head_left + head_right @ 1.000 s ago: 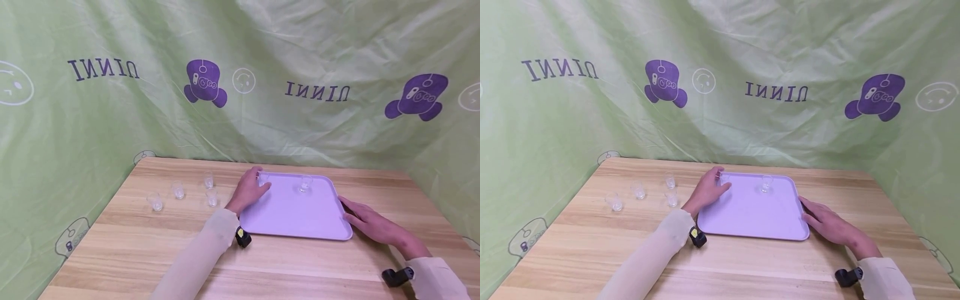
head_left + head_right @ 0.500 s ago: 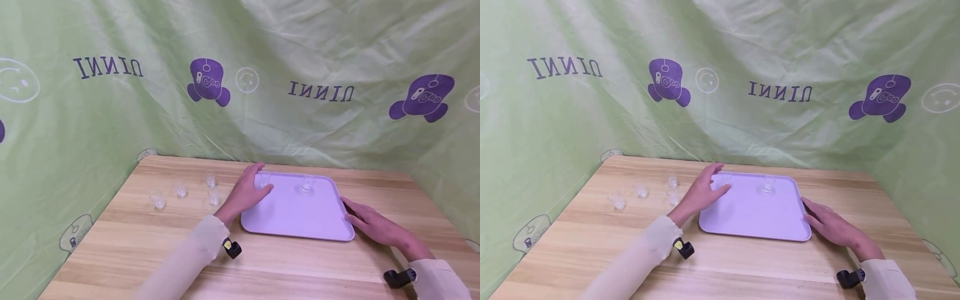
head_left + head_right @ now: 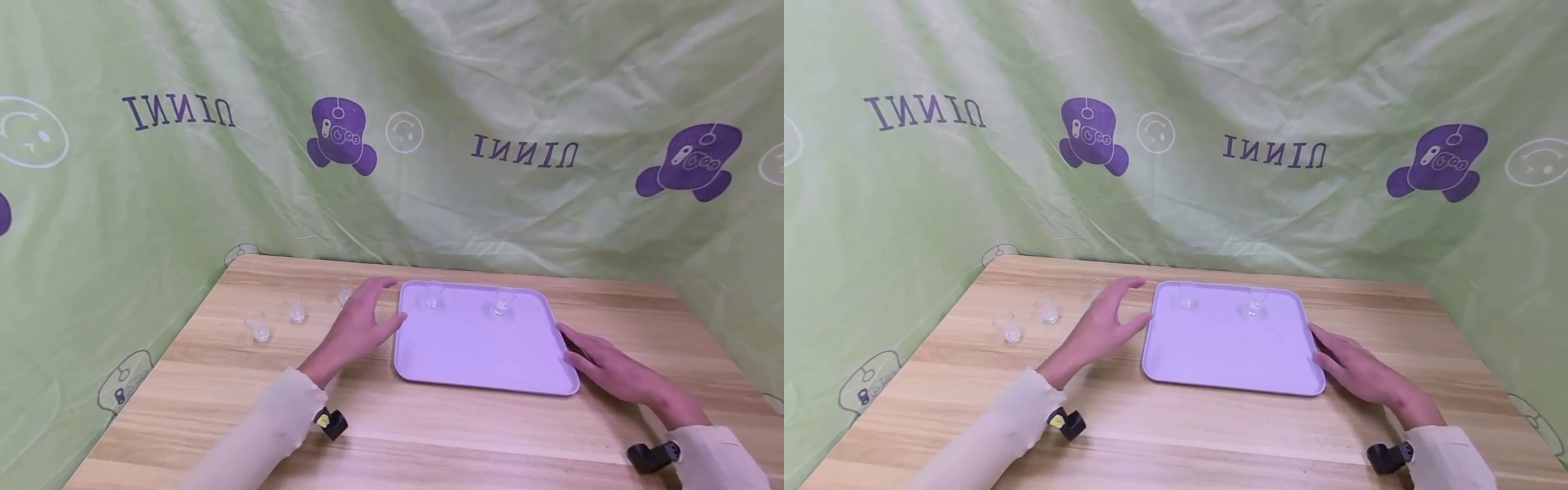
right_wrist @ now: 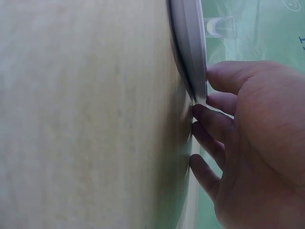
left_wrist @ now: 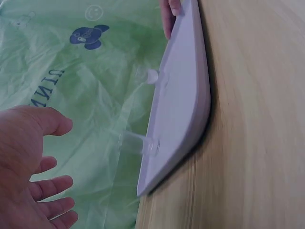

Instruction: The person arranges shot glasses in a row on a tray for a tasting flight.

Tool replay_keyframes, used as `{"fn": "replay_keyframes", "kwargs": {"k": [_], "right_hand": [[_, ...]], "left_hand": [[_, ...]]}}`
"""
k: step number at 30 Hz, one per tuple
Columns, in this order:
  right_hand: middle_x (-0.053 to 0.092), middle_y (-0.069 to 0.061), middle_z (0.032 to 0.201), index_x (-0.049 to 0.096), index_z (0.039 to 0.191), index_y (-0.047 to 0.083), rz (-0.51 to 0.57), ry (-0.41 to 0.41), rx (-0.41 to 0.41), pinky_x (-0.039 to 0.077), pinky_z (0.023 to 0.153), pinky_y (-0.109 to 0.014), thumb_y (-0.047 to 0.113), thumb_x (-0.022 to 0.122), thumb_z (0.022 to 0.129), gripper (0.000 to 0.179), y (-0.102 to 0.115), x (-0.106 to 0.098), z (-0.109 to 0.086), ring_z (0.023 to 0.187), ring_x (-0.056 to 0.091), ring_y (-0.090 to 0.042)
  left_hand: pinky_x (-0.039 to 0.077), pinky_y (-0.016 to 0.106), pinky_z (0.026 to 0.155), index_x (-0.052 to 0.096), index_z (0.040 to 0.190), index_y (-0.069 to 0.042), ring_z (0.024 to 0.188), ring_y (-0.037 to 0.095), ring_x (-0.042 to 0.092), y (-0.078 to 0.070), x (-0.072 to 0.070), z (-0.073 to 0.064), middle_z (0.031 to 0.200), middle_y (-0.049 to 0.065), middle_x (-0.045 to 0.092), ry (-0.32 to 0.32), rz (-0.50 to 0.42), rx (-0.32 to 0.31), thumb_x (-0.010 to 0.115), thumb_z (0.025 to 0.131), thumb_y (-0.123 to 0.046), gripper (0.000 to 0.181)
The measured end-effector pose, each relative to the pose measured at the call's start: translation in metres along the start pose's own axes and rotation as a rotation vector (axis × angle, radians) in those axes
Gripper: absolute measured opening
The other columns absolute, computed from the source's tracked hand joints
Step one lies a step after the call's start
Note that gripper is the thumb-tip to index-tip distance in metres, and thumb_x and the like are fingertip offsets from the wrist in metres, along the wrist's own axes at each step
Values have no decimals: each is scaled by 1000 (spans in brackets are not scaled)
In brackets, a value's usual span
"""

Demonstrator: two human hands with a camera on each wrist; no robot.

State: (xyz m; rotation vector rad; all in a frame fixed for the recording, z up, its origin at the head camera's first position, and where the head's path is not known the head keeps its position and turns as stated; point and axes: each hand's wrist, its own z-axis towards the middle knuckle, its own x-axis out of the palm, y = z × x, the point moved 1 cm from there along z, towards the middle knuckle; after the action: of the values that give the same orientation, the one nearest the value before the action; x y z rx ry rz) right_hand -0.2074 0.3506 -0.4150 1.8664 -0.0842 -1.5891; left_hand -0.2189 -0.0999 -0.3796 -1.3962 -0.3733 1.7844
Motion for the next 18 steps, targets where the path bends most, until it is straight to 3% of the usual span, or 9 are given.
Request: {"fn": "replay_keyframes", "kwargs": {"k": [9, 11, 14, 18], "right_hand": [[35, -33, 156, 31, 158, -4, -21, -9, -13, 30, 104, -71, 26, 53, 109, 62, 1, 1, 1, 140, 31, -57], [35, -33, 156, 31, 158, -5, -28, -16, -23, 31, 104, -69, 24, 53, 109, 61, 1, 0, 0, 139, 32, -57], [36, -32, 156, 32, 158, -4, -37, -26, -26, 32, 110, -55, 24, 54, 109, 60, 1, 0, -2, 139, 33, -56], [36, -31, 157, 32, 158, -3, -27, -22, -18, 31, 111, -55, 26, 54, 109, 61, 3, 0, -2, 140, 32, -55]], "left_hand": [[37, 48, 114, 50, 148, -7, 137, 29, 47, 26, -25, -16, 146, 10, 52, 8, 48, -38, 77, 94, -26, 63], [37, 49, 114, 49, 149, -6, 137, 30, 47, 30, -27, -18, 146, 11, 52, 14, 44, -37, 77, 94, -23, 64], [37, 48, 114, 47, 149, -3, 136, 31, 47, 36, -30, -21, 145, 14, 52, 25, 49, -37, 78, 92, -20, 67], [37, 48, 114, 45, 150, -2, 136, 33, 48, 43, -30, -24, 145, 17, 51, 45, 59, -60, 79, 92, -18, 70]]}}
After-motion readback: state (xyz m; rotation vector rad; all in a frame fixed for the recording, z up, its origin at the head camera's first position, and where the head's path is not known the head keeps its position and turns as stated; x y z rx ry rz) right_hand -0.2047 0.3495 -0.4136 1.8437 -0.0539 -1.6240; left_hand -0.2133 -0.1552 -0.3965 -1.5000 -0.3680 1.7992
